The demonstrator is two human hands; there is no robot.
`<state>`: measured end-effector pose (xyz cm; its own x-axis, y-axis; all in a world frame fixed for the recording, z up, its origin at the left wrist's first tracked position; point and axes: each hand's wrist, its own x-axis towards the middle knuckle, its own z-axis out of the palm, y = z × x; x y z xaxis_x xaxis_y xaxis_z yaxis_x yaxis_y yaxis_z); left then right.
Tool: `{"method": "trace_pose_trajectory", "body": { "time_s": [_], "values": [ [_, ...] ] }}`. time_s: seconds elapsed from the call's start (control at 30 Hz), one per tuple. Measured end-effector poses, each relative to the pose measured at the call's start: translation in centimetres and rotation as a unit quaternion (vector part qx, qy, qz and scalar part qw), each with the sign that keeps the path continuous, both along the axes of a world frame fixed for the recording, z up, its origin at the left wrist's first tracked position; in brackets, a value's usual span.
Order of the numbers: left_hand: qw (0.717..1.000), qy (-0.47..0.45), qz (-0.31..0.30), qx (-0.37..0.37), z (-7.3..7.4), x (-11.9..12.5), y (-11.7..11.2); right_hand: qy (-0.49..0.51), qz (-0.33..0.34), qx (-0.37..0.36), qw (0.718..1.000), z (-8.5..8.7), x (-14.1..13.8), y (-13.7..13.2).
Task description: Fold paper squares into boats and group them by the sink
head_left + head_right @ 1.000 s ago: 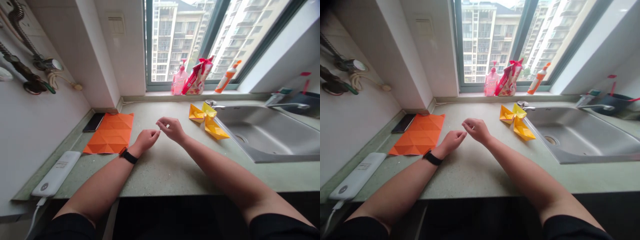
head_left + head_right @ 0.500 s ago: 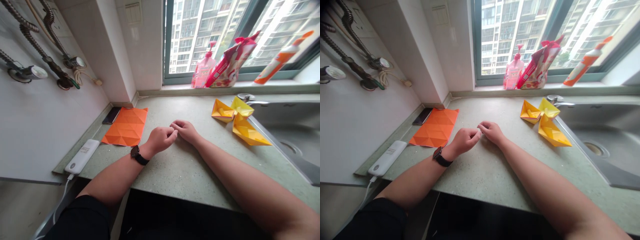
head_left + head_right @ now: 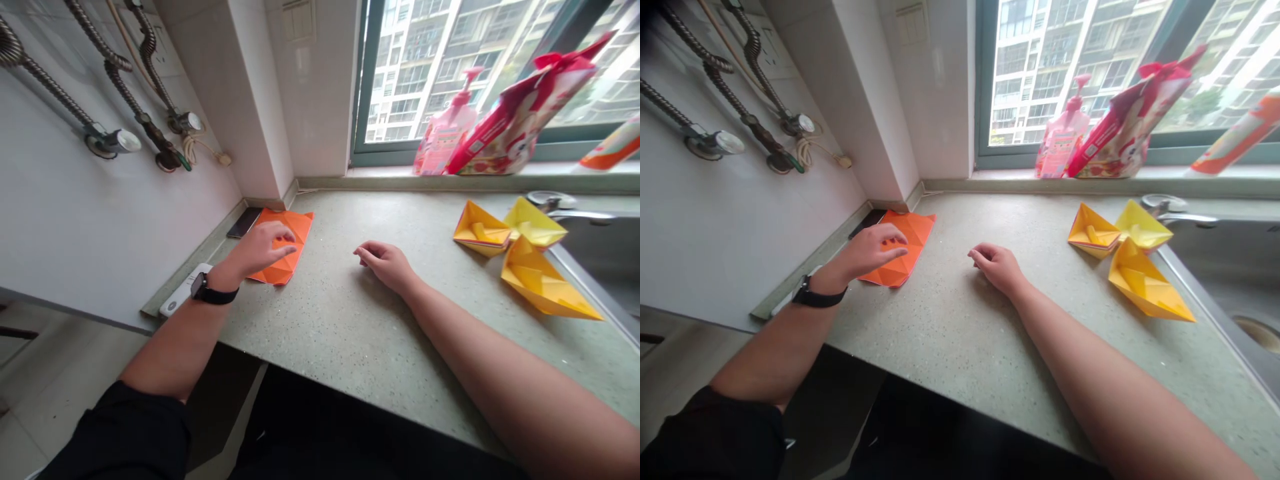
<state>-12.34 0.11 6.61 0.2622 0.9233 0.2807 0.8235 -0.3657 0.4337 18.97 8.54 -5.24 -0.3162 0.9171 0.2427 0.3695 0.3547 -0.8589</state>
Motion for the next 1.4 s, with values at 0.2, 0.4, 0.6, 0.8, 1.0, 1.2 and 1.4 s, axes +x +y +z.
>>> {"method": "trace_pose_trajectory", "body": {
  "time_s": [0.2,0.4,0.6,0.8,1.0,1.2,1.4],
  "values": [
    [0.996,0.028,-0.037,-0.08,-2.3,-4.7,-2.9,-0.012,-0.005,0.01,1.0,-0.1,-0.1,0.2],
    [0.993,-0.019,-0.073,-0.094,-3.9,-4.0,-3.1,-0.015,-0.004,0.014,1.0,-0.2,0.1,0.3],
    [0.988,-0.006,-0.104,-0.111,-4.7,-3.9,-2.2,-0.01,-0.004,0.009,1.0,0.1,0.1,0.1],
    [0.985,-0.033,-0.098,-0.141,-4.8,-4.3,-1.8,-0.009,-0.001,0.013,1.0,-0.1,0.1,0.3],
    [0.985,-0.033,-0.078,-0.149,-4.8,-4.8,-1.9,-0.001,0.003,0.021,1.0,-0.2,0.1,0.4],
    [0.985,-0.02,-0.073,-0.154,-4.8,-4.8,-2.0,-0.009,0.001,0.003,1.0,0.0,0.0,0.3],
    [0.983,-0.02,-0.082,-0.161,-4.7,-5.0,-1.9,-0.015,0.004,0.001,1.0,0.1,0.1,0.2]
  ]
}}
